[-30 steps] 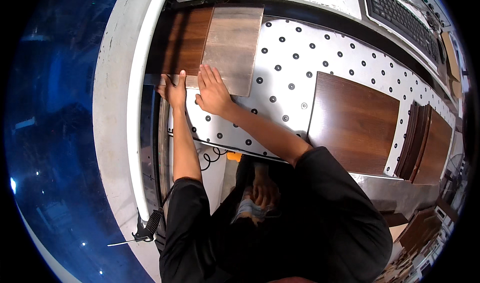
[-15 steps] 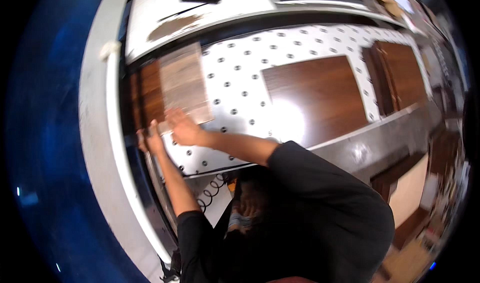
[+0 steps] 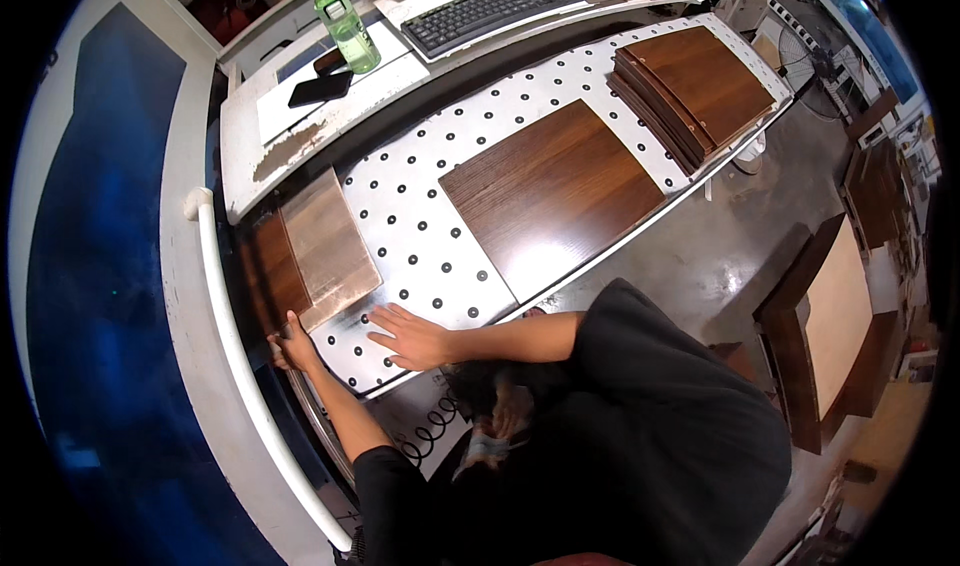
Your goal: The person places rectangular wooden panels onto a perforated metal workbench, aligns them, and uses a handheld air gun to blow off dust or debris. The person then picks up the treated panels and stacks them on a nearby surface. This cycle of placing, cleaning, and stacking is repeated for multiple panels.
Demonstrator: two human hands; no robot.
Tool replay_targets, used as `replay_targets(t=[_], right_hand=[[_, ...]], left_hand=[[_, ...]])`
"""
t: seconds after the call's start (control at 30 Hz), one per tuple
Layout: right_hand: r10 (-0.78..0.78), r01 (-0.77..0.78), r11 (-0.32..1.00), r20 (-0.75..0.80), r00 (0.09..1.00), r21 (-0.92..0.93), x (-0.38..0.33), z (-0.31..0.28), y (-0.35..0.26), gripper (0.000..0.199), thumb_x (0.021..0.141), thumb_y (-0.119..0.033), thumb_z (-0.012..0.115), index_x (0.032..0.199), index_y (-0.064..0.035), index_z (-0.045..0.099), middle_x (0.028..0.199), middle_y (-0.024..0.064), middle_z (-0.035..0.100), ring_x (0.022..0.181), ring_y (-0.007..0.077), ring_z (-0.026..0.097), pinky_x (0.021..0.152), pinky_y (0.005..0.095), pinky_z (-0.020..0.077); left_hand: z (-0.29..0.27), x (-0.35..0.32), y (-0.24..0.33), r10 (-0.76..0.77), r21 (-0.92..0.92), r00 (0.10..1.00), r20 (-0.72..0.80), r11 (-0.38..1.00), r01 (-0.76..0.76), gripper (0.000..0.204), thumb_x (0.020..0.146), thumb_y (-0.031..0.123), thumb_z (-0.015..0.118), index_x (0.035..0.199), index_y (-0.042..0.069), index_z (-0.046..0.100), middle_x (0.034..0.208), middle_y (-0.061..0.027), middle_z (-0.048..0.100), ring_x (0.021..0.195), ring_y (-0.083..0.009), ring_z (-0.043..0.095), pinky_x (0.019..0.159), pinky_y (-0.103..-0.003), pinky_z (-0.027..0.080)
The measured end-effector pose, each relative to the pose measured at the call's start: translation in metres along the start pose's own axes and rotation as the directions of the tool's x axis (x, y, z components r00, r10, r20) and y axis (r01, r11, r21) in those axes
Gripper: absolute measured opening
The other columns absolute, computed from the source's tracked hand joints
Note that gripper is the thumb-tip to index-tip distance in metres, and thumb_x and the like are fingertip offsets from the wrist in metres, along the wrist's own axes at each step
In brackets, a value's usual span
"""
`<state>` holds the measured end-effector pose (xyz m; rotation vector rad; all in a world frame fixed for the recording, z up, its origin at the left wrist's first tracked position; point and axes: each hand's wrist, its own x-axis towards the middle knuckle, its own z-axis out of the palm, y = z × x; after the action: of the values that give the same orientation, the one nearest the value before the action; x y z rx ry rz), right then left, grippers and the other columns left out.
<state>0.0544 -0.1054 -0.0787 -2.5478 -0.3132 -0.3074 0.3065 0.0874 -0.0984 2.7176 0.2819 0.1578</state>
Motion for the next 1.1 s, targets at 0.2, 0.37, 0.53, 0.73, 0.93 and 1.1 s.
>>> replay_targets(t=[0.2,0.37,0.53,0.73,0.93,1.1], right_hand=[[-0.029,0.029,1.0,-0.008,1.0,0.012,-0.007,0.001,0.003,0.06,0.092,-0.031,0.059,0.143,-0.0014,0.047,0.155,0.0272,0.031,0.147,0.0438,0.025,0.122,0.0538,0.0176],[-0.043,0.044,0.999,-0.033,0.999,0.021,-0.007,0.003,0.003,0.061,0.089,-0.031,0.061,0.141,-0.0007,0.049,0.153,0.0273,0.034,0.145,0.0455,0.028,0.12,0.0552,0.0204],[-0.088,0.085,0.996,-0.072,0.993,-0.039,-0.001,-0.001,-0.007,0.057,0.089,-0.029,0.059,0.134,0.0047,0.051,0.145,0.0324,0.04,0.139,0.049,0.034,0.117,0.0586,0.0232],[-0.084,0.083,0.996,-0.082,0.993,-0.019,-0.002,0.001,-0.003,0.056,0.09,-0.03,0.059,0.135,0.0029,0.053,0.146,0.0304,0.041,0.14,0.0469,0.034,0.117,0.0565,0.0232],[-0.116,0.117,0.992,-0.017,0.993,0.05,-0.024,-0.01,0.005,0.051,0.091,-0.025,0.059,0.136,-0.0024,0.051,0.149,0.0232,0.041,0.144,0.0417,0.032,0.12,0.0535,0.0231],[-0.132,0.133,0.986,-0.016,0.991,0.098,-0.041,-0.023,0.013,0.048,0.09,-0.022,0.061,0.132,-0.0016,0.054,0.146,0.0216,0.043,0.143,0.0398,0.033,0.12,0.0522,0.0236]], left_hand=[[-0.007,-0.055,-0.021,0.279,0.011,0.959,-0.044,0.96,-0.278,0.075,0.096,0.056,0.055,0.149,0.004,0.044,0.15,-0.0396,0.033,0.144,-0.0521,0.026,0.12,-0.054,0.02],[-0.027,-0.186,-0.035,0.497,-0.021,0.868,0.006,0.867,-0.497,0.054,0.099,0.037,0.059,0.141,0.003,0.055,0.152,-0.0296,0.037,0.142,-0.0466,0.034,0.119,-0.053,0.022],[-0.138,-0.243,0.015,0.409,-0.789,0.875,0.26,0.613,-0.052,0.032,0.095,0.009,0.068,0.125,-0.002,0.067,0.092,-0.014,0.074,0.084,-0.0143,0.068,0.078,-0.026,0.053],[-0.28,-0.272,0.1,0.46,-0.663,0.655,-0.6,0.173,-0.728,0.026,0.096,0.016,0.064,0.112,-0.005,0.067,0.077,-0.0113,0.068,0.07,-0.0226,0.065,0.072,-0.035,0.055],[-0.377,-0.298,0.161,0.461,-0.05,-0.042,-0.887,-0.186,-0.981,0.044,0.107,0.033,0.033,0.127,-0.001,0.052,0.079,-0.0143,0.058,0.072,-0.0248,0.06,0.074,-0.046,0.051],[-0.386,-0.323,0.19,0.512,-0.251,0.077,-0.855,-0.28,-0.927,0.064,0.105,0.059,0.017,0.128,0.005,0.044,0.076,-0.0058,0.059,0.064,-0.0242,0.059,0.07,-0.041,0.049]])
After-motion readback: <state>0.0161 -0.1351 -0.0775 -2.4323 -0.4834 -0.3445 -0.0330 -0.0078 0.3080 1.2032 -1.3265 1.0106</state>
